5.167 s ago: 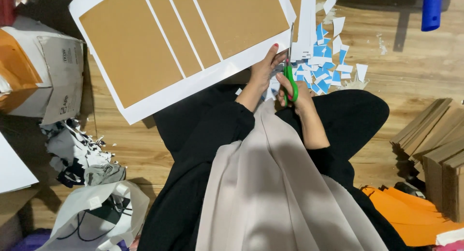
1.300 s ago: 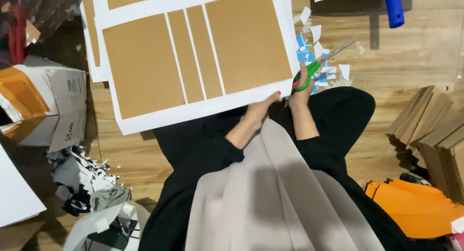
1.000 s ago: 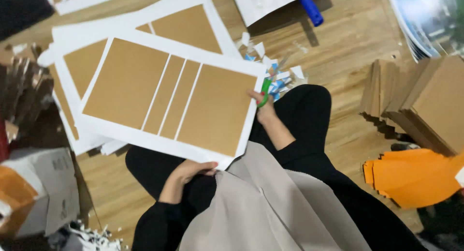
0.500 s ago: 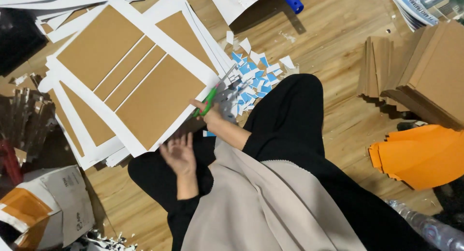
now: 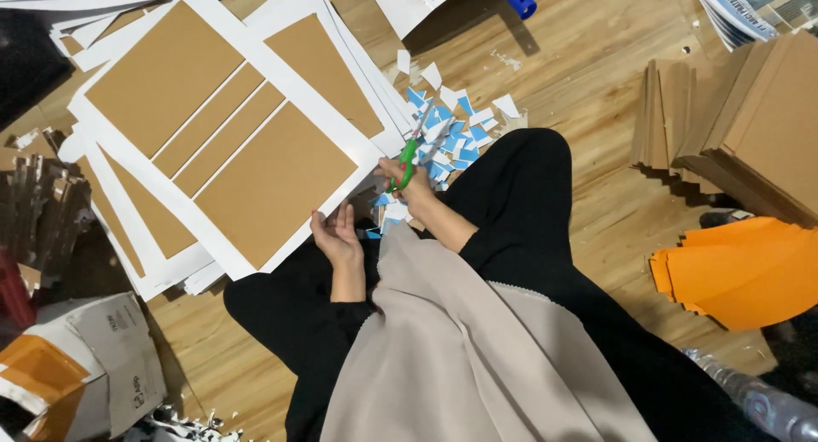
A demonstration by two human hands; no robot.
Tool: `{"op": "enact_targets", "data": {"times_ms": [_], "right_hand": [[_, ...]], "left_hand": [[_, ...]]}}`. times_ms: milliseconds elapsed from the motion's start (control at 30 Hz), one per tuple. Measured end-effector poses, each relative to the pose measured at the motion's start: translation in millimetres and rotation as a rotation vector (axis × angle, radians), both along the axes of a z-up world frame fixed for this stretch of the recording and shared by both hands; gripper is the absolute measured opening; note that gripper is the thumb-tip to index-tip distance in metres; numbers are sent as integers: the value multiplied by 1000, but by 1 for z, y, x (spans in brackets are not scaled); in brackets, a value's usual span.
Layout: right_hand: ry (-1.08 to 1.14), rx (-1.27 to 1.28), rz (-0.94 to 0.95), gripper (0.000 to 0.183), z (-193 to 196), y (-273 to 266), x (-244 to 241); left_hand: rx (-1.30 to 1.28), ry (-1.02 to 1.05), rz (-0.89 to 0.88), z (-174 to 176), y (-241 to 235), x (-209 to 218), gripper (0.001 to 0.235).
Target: Trimming the white borders off printed cardboard sheets using a pair of scissors while sitting on the floor.
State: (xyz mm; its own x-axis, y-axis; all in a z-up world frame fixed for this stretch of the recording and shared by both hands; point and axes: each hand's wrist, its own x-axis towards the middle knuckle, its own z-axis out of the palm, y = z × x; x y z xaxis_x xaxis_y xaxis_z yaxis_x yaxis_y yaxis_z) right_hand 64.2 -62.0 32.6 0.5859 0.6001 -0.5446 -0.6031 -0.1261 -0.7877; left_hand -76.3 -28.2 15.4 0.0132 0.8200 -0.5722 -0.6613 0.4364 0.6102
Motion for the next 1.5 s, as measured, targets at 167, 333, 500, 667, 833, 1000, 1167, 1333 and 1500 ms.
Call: {"op": "enact_targets", "data": {"times_ms": [167,333,500,667,833,1000,1167,1333,1500], "right_hand": [[-90,79,77,24,-5,13,-9],[-93,-56,230,31,11,-2,-8],[-9,-236,435,49,30,-38,-18],[-65,-283,565,52,38,-47,-24],[-96,-354,643,46,64,-42,-18],[-119,-360,663,46,64,-33,-21],[-95,-396,653,47,58,-23,-18],[-87,-391,646,47,61,-19,-17],[-72,-371,626,46,55,-17,-15]], "left_hand": [[-67,-216,-24,-19,14,14,44],[-79,134,-253,-31,33,35,55],[-76,199,-224,-1,49,65,66],[-58,71,-28,2,55,73,74],[124,-25,-238,-8,53,73,52],[89,0,-236,-8,45,69,51],[93,-35,-186,-15,42,70,44],[35,-46,-173,-17,42,71,45],[37,-53,-183,-15,43,71,46]]}}
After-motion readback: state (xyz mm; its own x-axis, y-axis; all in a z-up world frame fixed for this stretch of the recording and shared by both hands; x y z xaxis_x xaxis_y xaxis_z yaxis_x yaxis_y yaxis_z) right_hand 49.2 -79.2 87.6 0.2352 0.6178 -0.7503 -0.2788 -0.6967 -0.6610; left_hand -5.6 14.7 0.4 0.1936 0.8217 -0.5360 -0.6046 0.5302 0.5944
